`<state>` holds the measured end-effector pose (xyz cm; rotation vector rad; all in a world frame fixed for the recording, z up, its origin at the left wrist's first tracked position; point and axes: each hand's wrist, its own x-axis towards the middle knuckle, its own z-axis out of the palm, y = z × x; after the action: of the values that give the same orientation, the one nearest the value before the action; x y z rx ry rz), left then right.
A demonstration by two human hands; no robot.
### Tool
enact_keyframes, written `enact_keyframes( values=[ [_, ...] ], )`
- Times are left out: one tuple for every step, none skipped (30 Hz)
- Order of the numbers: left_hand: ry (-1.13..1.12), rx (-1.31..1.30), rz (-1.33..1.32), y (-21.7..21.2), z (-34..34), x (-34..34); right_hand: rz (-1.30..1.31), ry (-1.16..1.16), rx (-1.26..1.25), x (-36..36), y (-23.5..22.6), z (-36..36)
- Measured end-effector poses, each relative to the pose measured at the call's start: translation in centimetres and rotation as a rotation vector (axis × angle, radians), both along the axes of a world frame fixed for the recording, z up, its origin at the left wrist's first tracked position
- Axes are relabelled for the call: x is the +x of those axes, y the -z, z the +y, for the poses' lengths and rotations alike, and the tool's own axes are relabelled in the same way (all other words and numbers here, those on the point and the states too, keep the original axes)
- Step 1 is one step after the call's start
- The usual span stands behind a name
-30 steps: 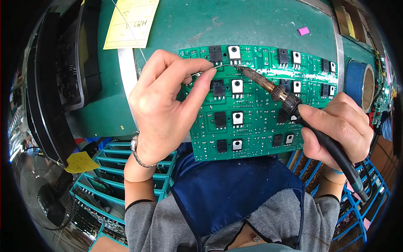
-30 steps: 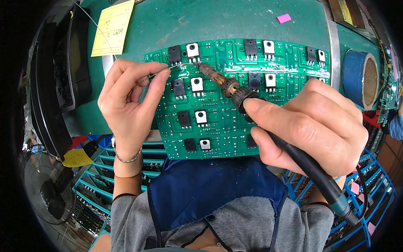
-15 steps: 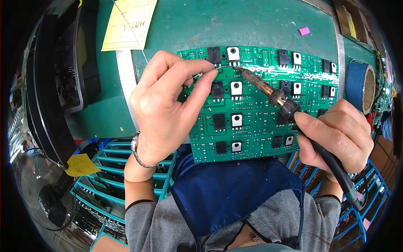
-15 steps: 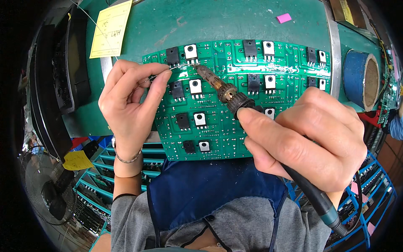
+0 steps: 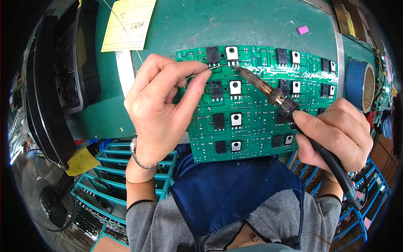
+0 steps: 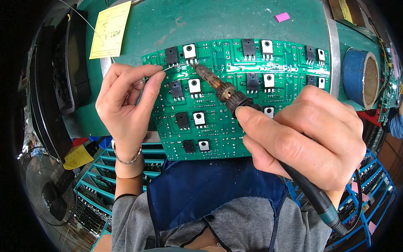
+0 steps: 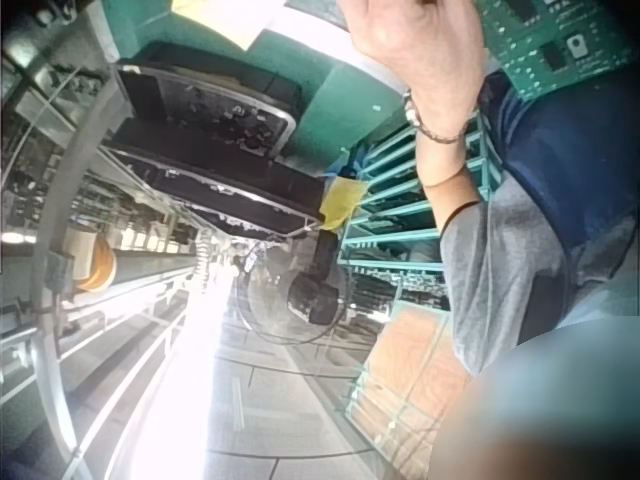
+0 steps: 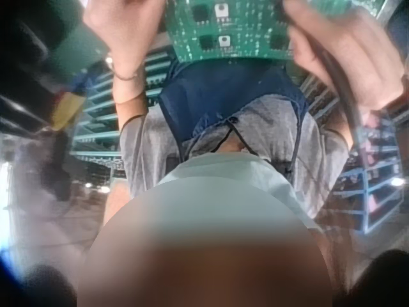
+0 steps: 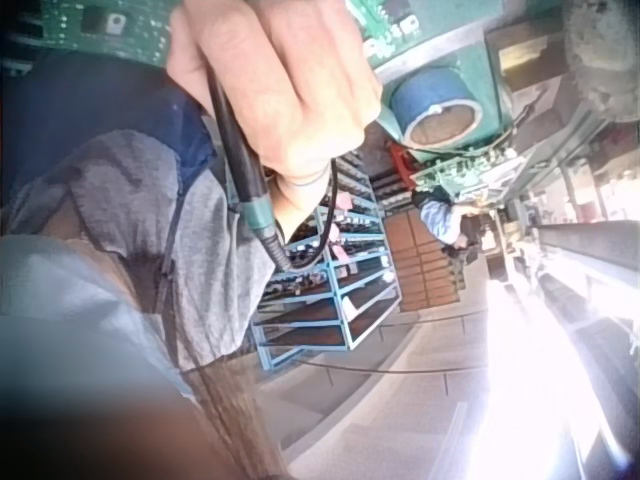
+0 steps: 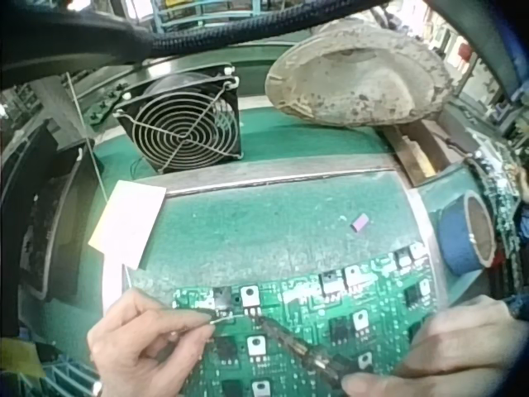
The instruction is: The person solders electronic components onto a printed circuit board using a soldering iron and solder wire.
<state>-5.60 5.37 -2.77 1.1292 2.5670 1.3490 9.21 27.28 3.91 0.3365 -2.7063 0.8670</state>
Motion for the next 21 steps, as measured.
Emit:
enact_keyframes(
  values=[
    [0.001, 0.001, 0.000, -0.02, -0.04, 0.01, 0.000, 0.001, 0.001, 0.02, 0.00, -0.04],
    [-0.006, 0.000, -0.010, -0.08, -0.08, 0.05, -0.003, 0.008, 0.003, 0.06, -0.02, -0.09],
    [-0.012, 0.000, -0.021, -0.12, -0.09, 0.07, -0.006, 0.015, 0.005, 0.11, -0.04, -0.12],
    [-0.011, 0.001, -0.020, -0.12, -0.11, 0.05, -0.005, 0.017, 0.006, 0.14, -0.07, -0.11],
    [-0.006, 0.002, -0.017, -0.08, -0.19, -0.01, 0.000, 0.012, 0.016, 0.11, -0.06, -0.13],
    [-0.002, 0.003, -0.014, -0.06, -0.24, -0.03, 0.005, 0.007, 0.025, 0.09, -0.07, -0.14],
    [-0.002, 0.003, -0.013, -0.06, -0.24, -0.03, 0.005, 0.007, 0.026, 0.09, -0.22, -0.07],
    [-0.006, 0.010, -0.022, -0.06, -0.24, 0.00, 0.008, -0.014, 0.023, 0.12, -0.49, 0.08],
    [-0.011, 0.018, -0.031, -0.04, -0.25, 0.02, 0.011, -0.035, 0.020, 0.21, -0.64, 0.22],
    [-0.011, 0.018, -0.030, -0.01, -0.25, 0.00, 0.011, -0.035, 0.021, 0.41, -0.64, 0.36],
    [-0.007, 0.020, -0.031, 0.03, -0.26, -0.01, 0.041, -0.039, 0.029, 0.64, -0.61, 0.53],
    [-0.003, 0.022, -0.032, 0.05, -0.27, -0.02, 0.071, -0.043, 0.037, 0.76, -0.60, 0.61],
    [-0.004, 0.022, -0.032, 0.02, -0.28, 0.03, 0.071, -0.044, 0.037, 0.72, -0.63, 0.58],
    [-0.006, 0.016, -0.036, -0.01, -0.25, 0.08, 0.054, -0.037, 0.032, 0.66, -0.70, 0.53],
    [-0.008, 0.009, -0.041, -0.03, -0.23, 0.11, 0.038, -0.031, 0.026, 0.61, -0.73, 0.48],
    [-0.008, 0.009, -0.041, -0.01, -0.25, 0.11, 0.037, -0.031, 0.026, 0.60, -0.69, 0.43],
    [-0.001, 0.007, -0.036, 0.01, -0.27, 0.11, 0.037, -0.022, 0.022, 0.61, -0.64, 0.38],
    [0.006, 0.006, -0.032, 0.01, -0.30, 0.11, 0.036, -0.014, 0.017, 0.62, -0.61, 0.35],
    [0.005, 0.005, -0.031, -0.07, -0.35, 0.12, 0.037, -0.015, 0.016, 0.65, -0.65, 0.36],
    [-0.013, 0.008, -0.047, -0.16, -0.38, 0.10, 0.040, -0.017, 0.028, 0.72, -0.75, 0.42],
    [-0.032, 0.010, -0.063, -0.29, -0.45, 0.10, 0.044, -0.018, 0.039, 0.82, -0.82, 0.44]
  ],
)
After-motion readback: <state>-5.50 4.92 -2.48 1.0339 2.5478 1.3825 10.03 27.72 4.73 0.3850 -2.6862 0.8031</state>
